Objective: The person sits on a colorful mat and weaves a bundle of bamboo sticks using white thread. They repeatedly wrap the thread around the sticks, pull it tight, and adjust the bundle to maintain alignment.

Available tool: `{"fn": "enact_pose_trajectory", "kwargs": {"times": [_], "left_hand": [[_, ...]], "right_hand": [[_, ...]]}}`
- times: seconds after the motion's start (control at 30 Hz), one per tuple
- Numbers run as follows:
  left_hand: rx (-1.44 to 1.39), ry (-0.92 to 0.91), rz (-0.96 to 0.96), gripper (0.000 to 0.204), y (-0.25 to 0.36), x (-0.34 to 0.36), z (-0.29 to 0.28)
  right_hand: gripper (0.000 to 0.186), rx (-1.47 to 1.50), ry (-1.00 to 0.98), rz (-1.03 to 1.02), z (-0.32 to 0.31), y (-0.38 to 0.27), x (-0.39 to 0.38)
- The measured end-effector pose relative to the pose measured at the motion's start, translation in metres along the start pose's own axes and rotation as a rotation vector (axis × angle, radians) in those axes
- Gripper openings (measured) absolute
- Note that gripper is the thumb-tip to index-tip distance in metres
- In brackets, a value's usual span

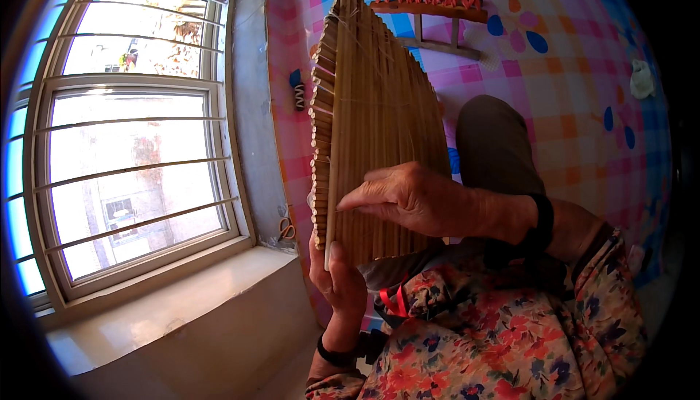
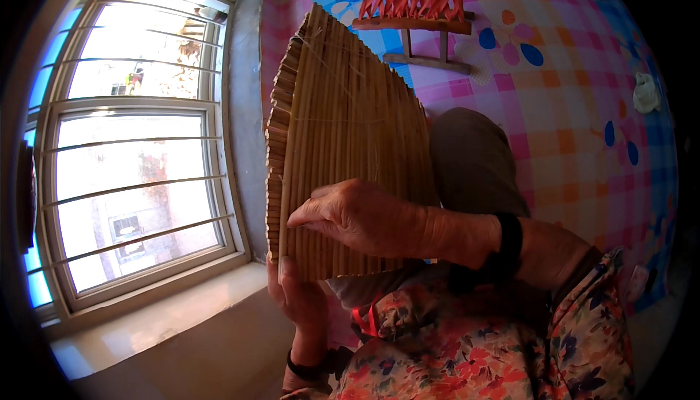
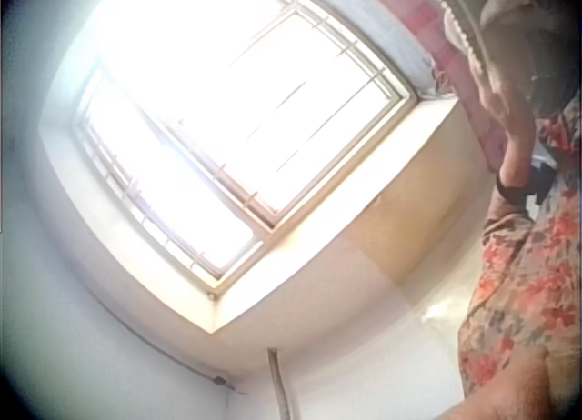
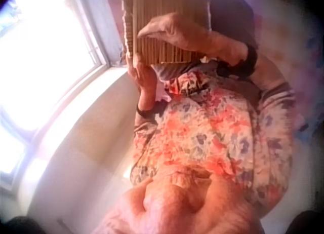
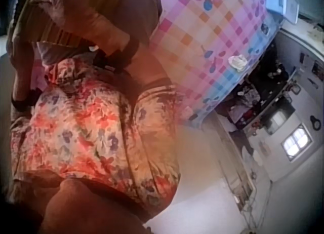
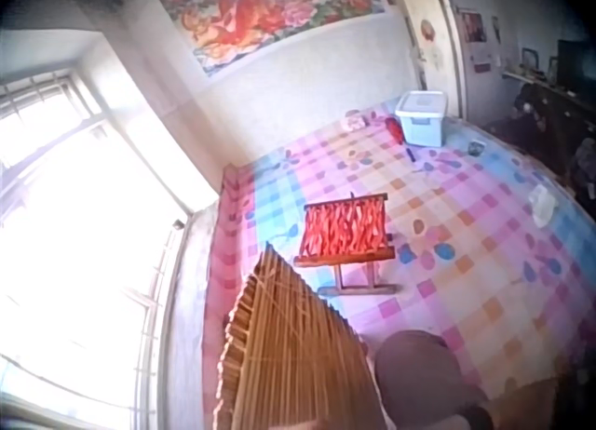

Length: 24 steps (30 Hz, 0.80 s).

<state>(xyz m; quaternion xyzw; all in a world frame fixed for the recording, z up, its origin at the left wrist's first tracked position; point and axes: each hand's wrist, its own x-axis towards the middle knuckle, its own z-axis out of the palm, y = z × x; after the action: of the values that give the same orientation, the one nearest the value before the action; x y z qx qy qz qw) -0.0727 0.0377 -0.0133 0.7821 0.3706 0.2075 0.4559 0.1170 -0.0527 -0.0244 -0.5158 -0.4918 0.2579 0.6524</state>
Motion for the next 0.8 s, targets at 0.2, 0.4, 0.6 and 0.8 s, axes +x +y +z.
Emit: {"fn": "enact_pose_trajectory", "kwargs": {"times": [0.2, 0.4, 0.6, 0.8], "left_hand": [[-0.315, 0.000, -0.068, 0.042, 0.022, 0.005, 0.008], [-0.177, -0.011, 0.004, 0.041, 0.013, 0.003, 0.006], [-0.124, -0.024, 0.055, 0.038, 0.013, 0.003, 0.005], [0.001, -0.109, 0.183, 0.037, 0.021, -0.003, 0.011]], "right_hand": [[0.020, -0.019, -0.026, -0.028, -0.002, 0.000, 0.001], [0.019, -0.057, -0.038, -0.050, -0.006, 0.000, 0.003], [0.014, -0.125, -0.020, 0.015, -0.007, -0.014, 0.001], [0.021, -0.407, -0.078, 0.097, -0.008, -0.046, -0.015]]}}
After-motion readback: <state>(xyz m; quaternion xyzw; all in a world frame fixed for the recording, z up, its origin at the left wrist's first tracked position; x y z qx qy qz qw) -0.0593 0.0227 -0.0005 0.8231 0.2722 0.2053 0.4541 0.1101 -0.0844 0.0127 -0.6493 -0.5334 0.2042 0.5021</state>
